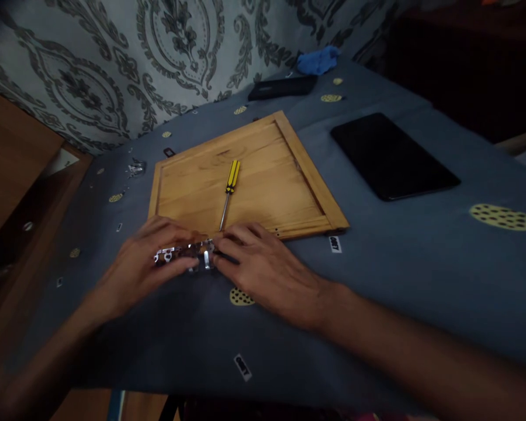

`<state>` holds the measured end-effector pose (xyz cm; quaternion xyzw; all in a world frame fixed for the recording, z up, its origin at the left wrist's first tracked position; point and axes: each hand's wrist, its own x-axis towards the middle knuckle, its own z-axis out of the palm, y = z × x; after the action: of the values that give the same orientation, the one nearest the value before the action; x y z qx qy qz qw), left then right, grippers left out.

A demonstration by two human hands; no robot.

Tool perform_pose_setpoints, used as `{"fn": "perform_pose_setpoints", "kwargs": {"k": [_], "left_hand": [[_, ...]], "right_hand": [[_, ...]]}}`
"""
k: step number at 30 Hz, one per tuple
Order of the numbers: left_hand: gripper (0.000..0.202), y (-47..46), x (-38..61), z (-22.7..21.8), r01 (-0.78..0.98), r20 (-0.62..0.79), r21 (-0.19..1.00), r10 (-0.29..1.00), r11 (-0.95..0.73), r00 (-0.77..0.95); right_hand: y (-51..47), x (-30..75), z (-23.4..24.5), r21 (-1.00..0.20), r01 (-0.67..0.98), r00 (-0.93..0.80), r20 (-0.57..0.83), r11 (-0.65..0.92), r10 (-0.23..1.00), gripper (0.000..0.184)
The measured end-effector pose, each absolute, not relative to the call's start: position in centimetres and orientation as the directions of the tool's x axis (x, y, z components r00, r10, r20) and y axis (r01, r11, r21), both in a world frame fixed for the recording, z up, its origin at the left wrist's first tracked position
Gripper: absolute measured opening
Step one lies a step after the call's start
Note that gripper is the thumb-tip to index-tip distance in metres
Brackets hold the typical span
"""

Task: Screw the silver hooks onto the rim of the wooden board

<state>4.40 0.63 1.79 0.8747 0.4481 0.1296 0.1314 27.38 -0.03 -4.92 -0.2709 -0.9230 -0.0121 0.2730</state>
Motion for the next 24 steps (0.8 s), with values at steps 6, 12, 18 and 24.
{"fn": "perform_pose_setpoints", "kwargs": {"k": [6,12,18,24], "left_hand": [[0.044,-0.2,5.5,0.1,0.78,0.098,0.202,0.804,-0.593,0.586],[0.04,-0.2,5.6,-0.4,0.767,0.11,0.234,0.8,-0.598,0.59],[0.04,-0.2,5.8,-0.6,0.762,0.126,0.291,0.813,-0.579,0.569],[0.038,-0.2,6.0,-0.5,0.772,0.105,0.31,0.827,-0.555,0.552]], "right_hand": [[0.1,27.4,-4.7,-0.136,0.514,-0.711,0.485,0.847,0.509,0.015],[0.1,27.4,-4.7,-0.129,0.52,-0.71,0.484,0.844,0.512,0.017],[0.1,27.3,-5.1,-0.119,0.51,-0.707,0.506,0.852,0.494,0.02],[0.0,27.7,-5.3,-0.13,0.503,-0.7,0.519,0.855,0.491,0.023]]}}
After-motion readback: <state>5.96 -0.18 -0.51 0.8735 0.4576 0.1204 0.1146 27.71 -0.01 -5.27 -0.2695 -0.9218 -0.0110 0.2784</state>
